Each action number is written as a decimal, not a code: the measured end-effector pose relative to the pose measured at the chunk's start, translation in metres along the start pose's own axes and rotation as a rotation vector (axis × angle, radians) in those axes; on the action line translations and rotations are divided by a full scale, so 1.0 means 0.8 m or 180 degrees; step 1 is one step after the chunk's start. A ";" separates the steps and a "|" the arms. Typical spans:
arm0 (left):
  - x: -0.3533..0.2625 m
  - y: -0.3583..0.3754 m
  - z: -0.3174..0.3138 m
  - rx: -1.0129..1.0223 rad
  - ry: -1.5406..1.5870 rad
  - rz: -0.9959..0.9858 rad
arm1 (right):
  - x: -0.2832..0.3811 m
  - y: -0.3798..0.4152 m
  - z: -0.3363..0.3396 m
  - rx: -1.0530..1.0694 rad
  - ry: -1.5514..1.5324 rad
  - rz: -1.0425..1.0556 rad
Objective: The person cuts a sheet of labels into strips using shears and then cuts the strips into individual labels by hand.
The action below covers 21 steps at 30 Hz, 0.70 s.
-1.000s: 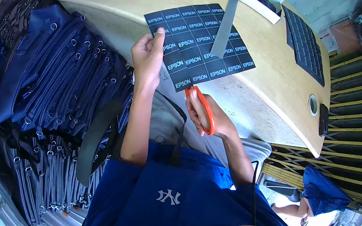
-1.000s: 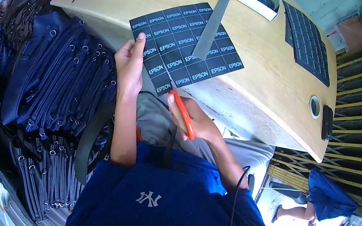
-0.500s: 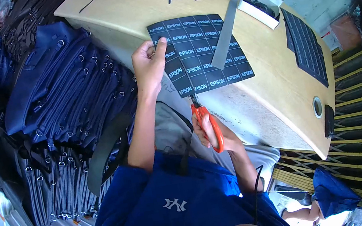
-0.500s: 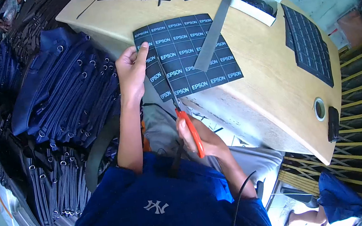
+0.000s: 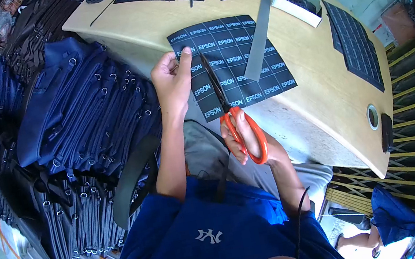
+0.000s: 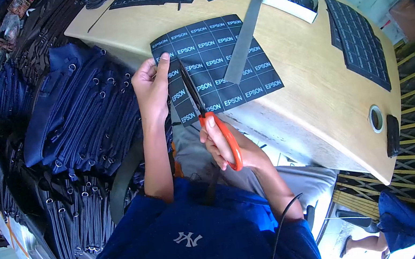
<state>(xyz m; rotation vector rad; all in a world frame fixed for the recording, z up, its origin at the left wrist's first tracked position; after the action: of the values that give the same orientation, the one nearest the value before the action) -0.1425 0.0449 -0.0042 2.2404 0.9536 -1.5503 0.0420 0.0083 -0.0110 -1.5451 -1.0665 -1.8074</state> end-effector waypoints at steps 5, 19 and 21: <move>0.003 -0.003 0.004 0.0073 -0.0054 -0.0110 | 0.005 -0.012 -0.002 -0.0042 -0.0115 -0.0139; 0.002 0.002 0.008 0.0111 -0.0161 0.0136 | 0.005 -0.034 -0.001 -0.0205 0.0054 -0.0192; 0.002 0.003 0.004 0.0070 -0.0048 0.0109 | 0.003 -0.036 0.000 -0.0185 0.0064 -0.0363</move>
<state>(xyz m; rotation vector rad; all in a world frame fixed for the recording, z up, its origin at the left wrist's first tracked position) -0.1430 0.0422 -0.0073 2.2445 0.8936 -1.5681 0.0184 0.0242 -0.0148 -1.5239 -1.1226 -1.9420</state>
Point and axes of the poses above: each hand's wrist, its own y-axis away from the middle knuckle, its own z-axis out of the back of the hand, x = y × z, the point moved 2 cm from there along -y, towards the middle knuckle, and after that the axes turned 10 degrees about y, right-handed, at the moved point
